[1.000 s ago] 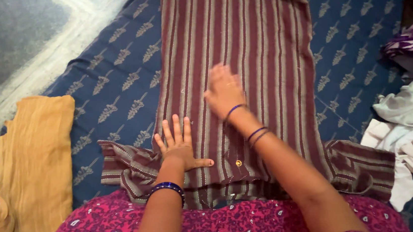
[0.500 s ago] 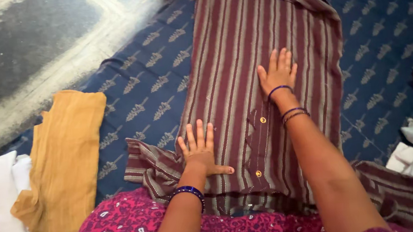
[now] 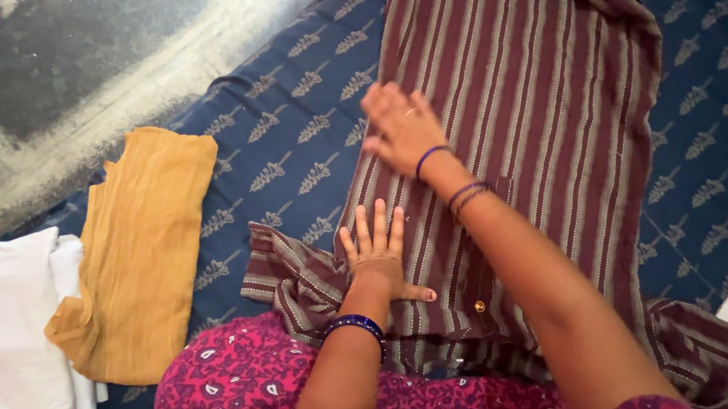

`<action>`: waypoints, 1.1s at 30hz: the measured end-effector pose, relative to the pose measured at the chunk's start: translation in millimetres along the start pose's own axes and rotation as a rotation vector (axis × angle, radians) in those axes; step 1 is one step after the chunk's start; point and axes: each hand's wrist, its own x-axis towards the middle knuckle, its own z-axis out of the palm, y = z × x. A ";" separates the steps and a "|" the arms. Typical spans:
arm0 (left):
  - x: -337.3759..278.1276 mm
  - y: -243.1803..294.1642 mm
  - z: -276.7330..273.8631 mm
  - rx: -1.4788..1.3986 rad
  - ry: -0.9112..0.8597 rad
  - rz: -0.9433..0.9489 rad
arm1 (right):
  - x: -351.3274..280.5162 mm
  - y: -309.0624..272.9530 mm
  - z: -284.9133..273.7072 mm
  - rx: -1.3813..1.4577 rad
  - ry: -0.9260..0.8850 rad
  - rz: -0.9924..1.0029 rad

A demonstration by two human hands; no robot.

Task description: The person folds a yellow cloth and places it aside. Then, the person picks up a striped shirt, unfolds it, and folds it neatly on the bed.

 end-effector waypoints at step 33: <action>-7.2 4.1 0.4 0.046 0.050 0.006 | -318.9 212.9 57.7 0.073 0.298 1.056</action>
